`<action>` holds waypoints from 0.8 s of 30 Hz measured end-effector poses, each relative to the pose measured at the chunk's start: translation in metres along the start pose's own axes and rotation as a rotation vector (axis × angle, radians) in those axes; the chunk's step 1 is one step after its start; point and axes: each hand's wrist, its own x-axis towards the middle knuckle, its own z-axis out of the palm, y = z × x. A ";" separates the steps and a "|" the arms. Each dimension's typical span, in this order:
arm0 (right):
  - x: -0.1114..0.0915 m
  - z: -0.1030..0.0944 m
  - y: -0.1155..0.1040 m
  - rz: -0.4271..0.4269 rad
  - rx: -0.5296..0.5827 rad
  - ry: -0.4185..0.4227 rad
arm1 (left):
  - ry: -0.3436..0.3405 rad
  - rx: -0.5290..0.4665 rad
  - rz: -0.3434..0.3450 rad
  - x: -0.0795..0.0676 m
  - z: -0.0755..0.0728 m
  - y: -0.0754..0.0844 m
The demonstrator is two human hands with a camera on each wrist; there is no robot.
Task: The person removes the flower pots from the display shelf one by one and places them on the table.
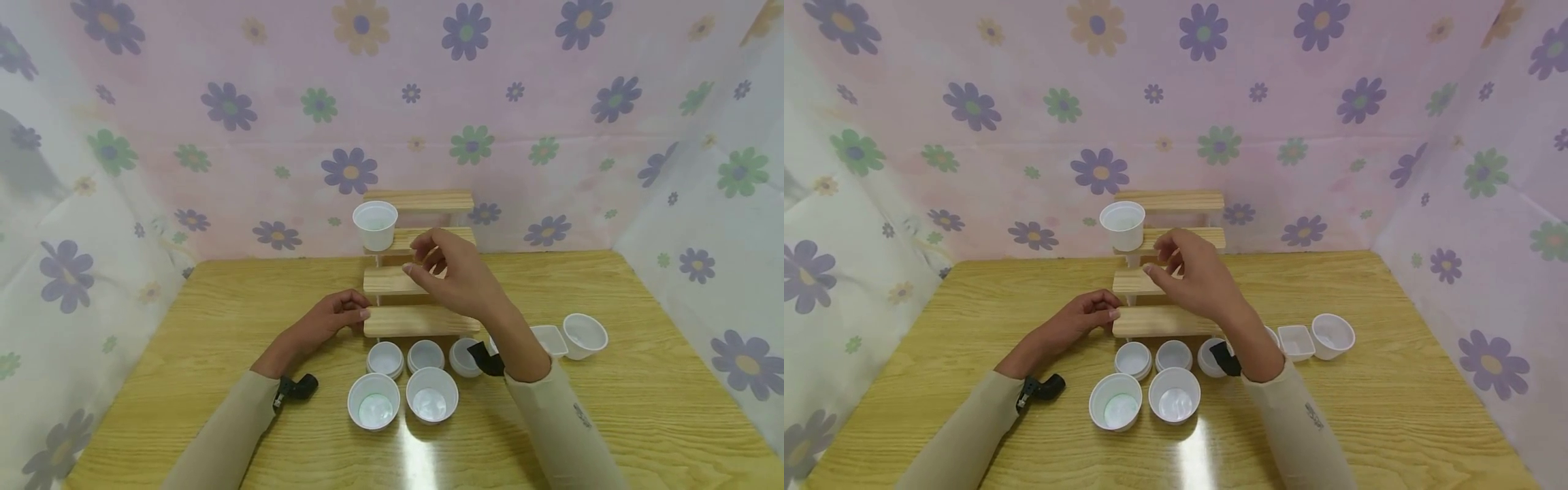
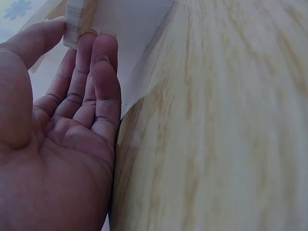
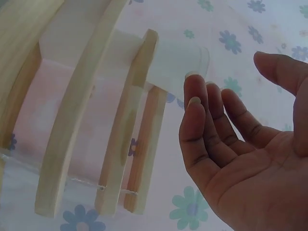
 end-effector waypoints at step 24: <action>0.031 0.012 -0.005 0.087 0.157 0.229 | 0.008 -0.017 0.024 0.001 0.001 -0.005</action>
